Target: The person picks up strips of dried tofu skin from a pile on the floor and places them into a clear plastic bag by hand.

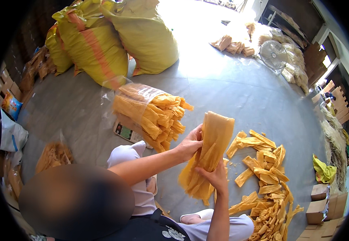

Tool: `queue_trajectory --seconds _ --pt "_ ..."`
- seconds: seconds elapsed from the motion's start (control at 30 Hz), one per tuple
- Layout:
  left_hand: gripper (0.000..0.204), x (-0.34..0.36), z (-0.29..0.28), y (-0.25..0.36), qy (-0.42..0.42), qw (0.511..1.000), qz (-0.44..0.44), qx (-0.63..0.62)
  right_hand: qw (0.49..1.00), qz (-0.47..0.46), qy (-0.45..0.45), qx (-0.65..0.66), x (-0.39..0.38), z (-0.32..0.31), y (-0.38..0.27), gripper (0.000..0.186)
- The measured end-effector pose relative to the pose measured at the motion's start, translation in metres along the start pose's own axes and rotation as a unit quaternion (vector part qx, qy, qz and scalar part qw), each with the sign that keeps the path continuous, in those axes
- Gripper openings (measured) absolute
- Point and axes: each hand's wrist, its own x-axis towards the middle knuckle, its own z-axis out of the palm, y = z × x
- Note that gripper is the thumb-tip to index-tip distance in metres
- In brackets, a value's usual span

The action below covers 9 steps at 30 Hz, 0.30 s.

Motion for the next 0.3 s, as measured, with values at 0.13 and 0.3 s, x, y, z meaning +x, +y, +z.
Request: queue_trajectory --seconds 0.13,0.3 --pt "0.045 -0.002 -0.010 -0.001 0.048 0.996 -0.054 -0.048 0.991 0.034 -0.017 0.126 0.007 0.017 0.004 0.064" --pt "0.053 0.002 -0.028 0.015 -0.033 0.993 -0.096 0.060 0.984 0.063 0.008 0.165 0.008 0.030 0.002 0.056"
